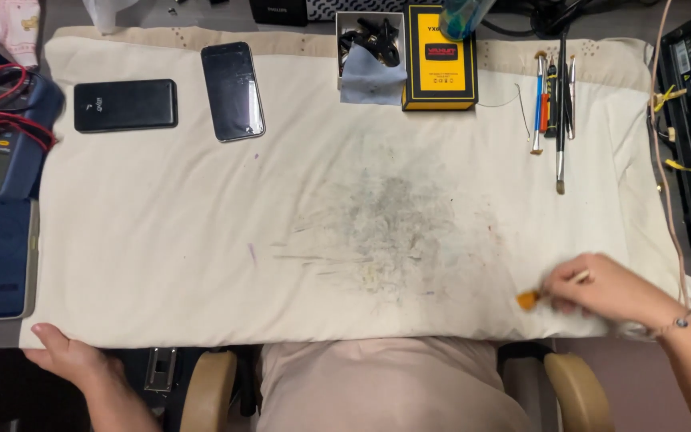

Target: Cleaning a workbench by brushing a protective cloth and organizing tools and electronic devices.

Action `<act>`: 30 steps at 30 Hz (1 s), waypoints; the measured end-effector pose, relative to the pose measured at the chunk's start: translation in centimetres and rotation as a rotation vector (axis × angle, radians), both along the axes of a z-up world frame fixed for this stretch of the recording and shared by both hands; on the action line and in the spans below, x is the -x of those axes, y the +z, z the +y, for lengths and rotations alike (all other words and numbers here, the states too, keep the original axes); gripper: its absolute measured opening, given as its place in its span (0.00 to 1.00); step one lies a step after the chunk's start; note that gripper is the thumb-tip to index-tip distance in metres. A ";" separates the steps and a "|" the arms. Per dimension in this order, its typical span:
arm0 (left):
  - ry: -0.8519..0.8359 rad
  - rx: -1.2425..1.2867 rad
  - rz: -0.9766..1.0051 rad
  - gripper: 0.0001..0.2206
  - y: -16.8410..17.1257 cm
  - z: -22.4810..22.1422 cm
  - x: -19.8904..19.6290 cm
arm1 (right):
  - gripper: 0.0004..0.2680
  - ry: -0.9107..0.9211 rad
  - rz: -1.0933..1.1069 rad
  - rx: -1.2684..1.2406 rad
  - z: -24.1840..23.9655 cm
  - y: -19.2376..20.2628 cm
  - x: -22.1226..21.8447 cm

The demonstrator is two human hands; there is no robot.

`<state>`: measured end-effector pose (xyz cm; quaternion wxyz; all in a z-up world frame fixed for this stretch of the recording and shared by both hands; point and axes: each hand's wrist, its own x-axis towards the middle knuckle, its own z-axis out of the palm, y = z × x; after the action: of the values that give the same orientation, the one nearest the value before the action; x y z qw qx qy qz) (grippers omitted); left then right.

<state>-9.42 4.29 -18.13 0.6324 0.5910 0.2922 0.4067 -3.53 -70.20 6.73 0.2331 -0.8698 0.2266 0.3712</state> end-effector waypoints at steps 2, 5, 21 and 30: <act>0.001 0.037 0.000 0.27 -0.1 -0.1 0.1 | 0.11 0.208 0.452 -0.039 0.4 -0.8 2.6; 0.067 0.197 -0.082 0.32 -0.4 0.5 -0.2 | 0.11 0.351 0.493 -0.065 2.0 0.5 3.0; 0.166 0.362 -0.105 0.41 1.4 -0.7 -1.1 | 0.14 0.541 -0.939 0.335 14.5 -5.9 -2.5; 0.136 0.256 -0.057 0.31 0.5 -0.2 -1.1 | 0.12 0.184 -0.533 -0.830 19.0 -4.5 -1.7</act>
<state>-8.33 4.07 -17.68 0.6816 0.4727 0.3630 0.4245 -1.81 -51.18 2.21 0.5756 -0.7846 -0.0851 0.2141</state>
